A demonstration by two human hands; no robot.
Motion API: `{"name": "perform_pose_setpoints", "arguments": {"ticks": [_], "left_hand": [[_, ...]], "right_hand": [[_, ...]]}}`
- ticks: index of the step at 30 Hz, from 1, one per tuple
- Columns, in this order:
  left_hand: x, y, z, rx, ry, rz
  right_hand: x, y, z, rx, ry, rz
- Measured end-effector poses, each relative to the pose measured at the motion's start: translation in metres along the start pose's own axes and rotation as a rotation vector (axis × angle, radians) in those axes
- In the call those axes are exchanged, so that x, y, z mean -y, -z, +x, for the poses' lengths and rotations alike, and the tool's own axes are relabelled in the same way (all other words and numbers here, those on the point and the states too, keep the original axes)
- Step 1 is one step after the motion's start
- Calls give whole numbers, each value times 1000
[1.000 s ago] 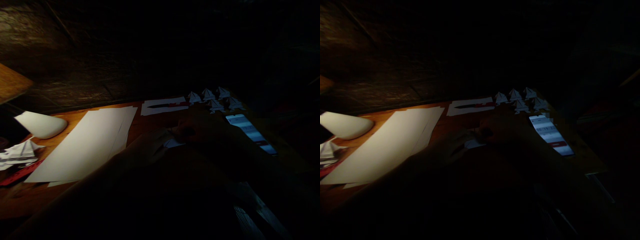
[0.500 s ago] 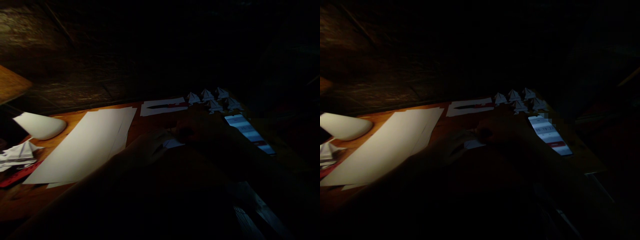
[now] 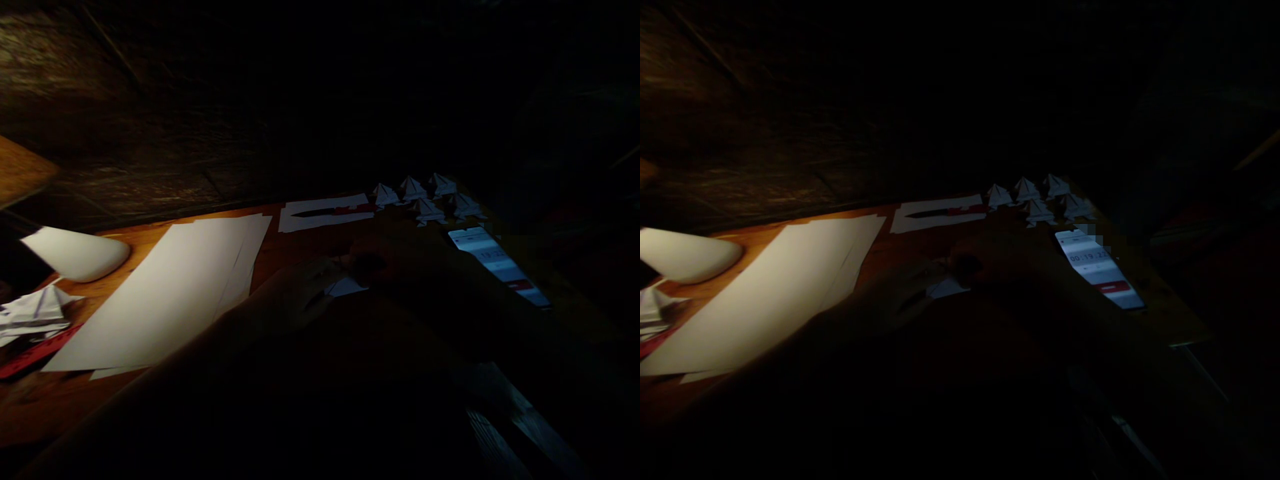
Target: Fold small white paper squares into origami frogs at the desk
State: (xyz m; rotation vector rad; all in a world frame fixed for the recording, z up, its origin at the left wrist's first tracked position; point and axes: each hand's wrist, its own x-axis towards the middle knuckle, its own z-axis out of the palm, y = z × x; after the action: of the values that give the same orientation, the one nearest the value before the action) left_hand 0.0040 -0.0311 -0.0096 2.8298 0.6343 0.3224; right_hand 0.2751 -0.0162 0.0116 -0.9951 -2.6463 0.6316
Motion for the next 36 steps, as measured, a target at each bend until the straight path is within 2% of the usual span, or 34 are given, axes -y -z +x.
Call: {"name": "perform_pose_setpoints", "arguments": {"ticks": [6, 13, 18, 21, 27, 31, 36], "left_hand": [[-4, 2, 1, 13, 24, -18], [0, -2, 1, 18, 17, 15], [3, -6, 1, 38, 0, 64], [4, -6, 0, 29, 4, 66], [3, -5, 0, 27, 5, 47], [1, -3, 1, 13, 14, 68], [-2, -1, 1, 27, 27, 56]], "right_hand": [[-3, 2, 2, 74, 20, 69], [-4, 1, 2, 84, 5, 85], [-7, 3, 0, 102, 56, 36], [-4, 5, -1, 98, 7, 3], [7, 4, -3, 7, -60, -96], [13, 6, -3, 11, -68, -141], [12, 5, -3, 7, -161, -195]]}}
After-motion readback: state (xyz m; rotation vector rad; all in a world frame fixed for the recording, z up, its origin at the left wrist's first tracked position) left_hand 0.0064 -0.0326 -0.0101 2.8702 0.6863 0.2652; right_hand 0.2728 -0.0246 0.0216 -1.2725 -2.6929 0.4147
